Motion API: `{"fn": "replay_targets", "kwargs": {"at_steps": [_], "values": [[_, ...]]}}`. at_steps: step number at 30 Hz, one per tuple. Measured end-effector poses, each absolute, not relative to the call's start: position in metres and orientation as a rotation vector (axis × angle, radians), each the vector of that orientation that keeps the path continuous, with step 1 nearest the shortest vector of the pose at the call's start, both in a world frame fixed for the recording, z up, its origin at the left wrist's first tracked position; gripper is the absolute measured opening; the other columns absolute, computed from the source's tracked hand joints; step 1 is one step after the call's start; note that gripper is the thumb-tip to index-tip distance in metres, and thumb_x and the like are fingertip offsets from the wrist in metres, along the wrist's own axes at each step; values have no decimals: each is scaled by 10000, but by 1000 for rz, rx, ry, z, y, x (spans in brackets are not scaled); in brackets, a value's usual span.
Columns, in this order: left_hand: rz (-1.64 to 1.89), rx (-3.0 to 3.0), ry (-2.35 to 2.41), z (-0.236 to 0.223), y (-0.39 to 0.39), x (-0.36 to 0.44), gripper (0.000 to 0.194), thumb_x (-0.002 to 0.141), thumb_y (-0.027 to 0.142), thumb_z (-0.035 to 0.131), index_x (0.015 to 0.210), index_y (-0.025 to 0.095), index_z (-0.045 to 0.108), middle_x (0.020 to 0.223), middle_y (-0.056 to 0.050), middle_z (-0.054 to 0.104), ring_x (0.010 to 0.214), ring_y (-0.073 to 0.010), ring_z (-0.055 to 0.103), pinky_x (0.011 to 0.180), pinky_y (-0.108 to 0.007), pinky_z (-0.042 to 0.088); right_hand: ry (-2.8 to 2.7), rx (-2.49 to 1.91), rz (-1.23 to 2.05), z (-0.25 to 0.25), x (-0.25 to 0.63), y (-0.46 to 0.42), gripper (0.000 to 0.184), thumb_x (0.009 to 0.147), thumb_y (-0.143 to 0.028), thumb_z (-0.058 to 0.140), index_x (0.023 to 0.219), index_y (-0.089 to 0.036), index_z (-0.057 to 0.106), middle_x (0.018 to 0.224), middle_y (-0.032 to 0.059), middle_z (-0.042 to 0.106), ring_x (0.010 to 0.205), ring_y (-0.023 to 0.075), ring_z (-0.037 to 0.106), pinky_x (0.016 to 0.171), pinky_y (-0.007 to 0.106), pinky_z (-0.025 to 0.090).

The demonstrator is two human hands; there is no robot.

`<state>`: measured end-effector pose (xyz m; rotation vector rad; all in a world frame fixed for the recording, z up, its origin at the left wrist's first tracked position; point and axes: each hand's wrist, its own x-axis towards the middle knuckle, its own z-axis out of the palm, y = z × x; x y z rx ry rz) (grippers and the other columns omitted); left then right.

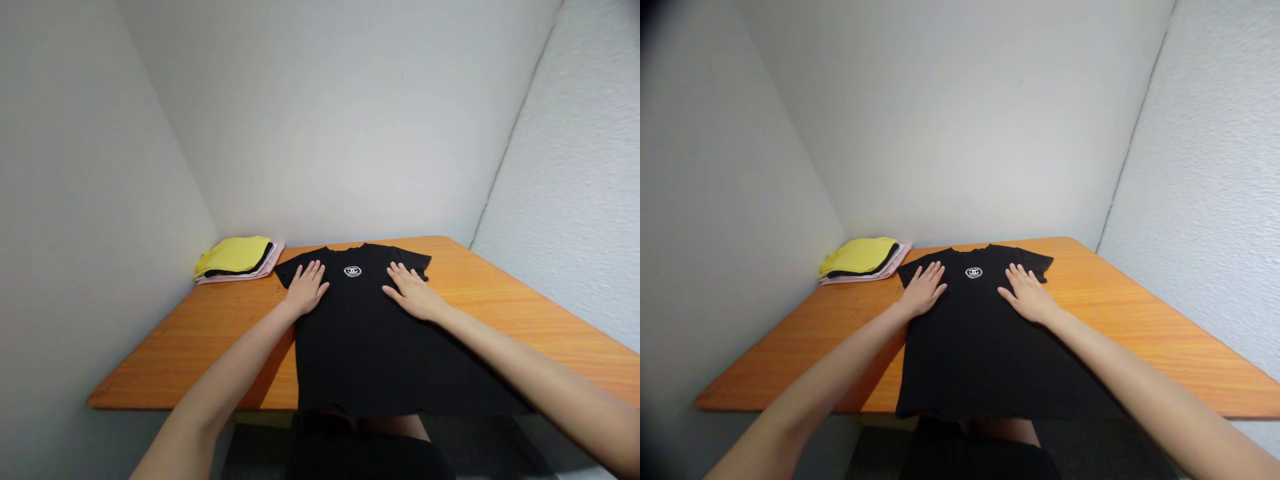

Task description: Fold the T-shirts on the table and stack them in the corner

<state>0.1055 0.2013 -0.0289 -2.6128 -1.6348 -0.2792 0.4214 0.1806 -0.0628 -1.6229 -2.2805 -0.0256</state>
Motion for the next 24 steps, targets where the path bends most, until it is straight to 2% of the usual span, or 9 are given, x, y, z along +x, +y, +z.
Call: {"fn": "replay_targets", "kwargs": {"at_steps": [2,4,7,10,12,14,16,19,24], "values": [[-374,-2640,-1553,-11,167,93,522,1022,410,278,1462,143,361,1590,-94,231,1476,-195,180,1221,-407,139,-2326,-1519,-10,-52,432,139,730,972,-630,252,1495,-135,374,1564,103,262,1455,266,183,1199,474,174],[-515,-2711,-1471,0,118,73,455,1024,423,297,1367,175,466,1515,-91,385,1406,-175,340,1176,-358,282,-2390,-1438,4,-49,448,87,652,972,-613,334,1497,-229,377,1561,43,285,1441,261,237,1189,478,239],[-630,-2768,-1389,-3,40,43,346,986,447,437,1228,216,526,1332,-83,548,1237,-197,516,1051,-371,435,-2427,-1388,-149,-63,480,17,677,906,-617,506,1502,-336,349,1558,2,292,1390,305,344,1117,514,381],[-615,-2716,-1289,-23,-15,33,490,847,582,622,1122,186,540,1170,-106,606,1078,-249,585,896,-385,509,-2445,-1322,-346,-88,510,-19,818,816,-645,609,1520,-373,295,1537,22,337,1323,341,433,1032,544,457],[-612,-2650,-1214,-38,-32,37,567,782,622,662,1085,158,542,1108,-120,619,1000,-270,600,833,-401,514,-2436,-1258,-425,-100,525,-25,818,818,-619,605,1527,-392,265,1506,28,392,1287,324,475,993,523,478],[-612,-2579,-1174,-49,-34,46,492,819,553,657,1065,142,547,1068,-121,631,946,-272,602,799,-411,506,-2420,-1197,-467,-106,535,-22,751,862,-552,560,1529,-405,247,1457,28,463,1248,294,514,955,500,488],[-601,-2532,-1151,-52,-30,53,309,896,417,614,1025,142,555,995,-100,642,876,-256,600,743,-397,494,-2437,-1154,-488,-105,541,-18,689,894,-498,525,1524,-405,262,1401,28,526,1214,280,540,932,494,483],[-575,-2518,-1097,-43,-19,58,82,946,219,520,969,150,557,915,-70,637,810,-235,584,711,-386,475,-2504,-1110,-499,-96,543,-15,594,892,-488,555,1456,-396,391,1344,20,577,1204,276,543,941,479,465],[-663,-2599,-1145,-6,-1,51,122,934,109,468,1020,147,546,955,-77,609,910,-222,562,822,-369,471,-2580,-1051,-481,-75,545,-8,395,890,-494,589,1270,-394,548,1273,-19,625,1186,234,562,988,436,434]]}}
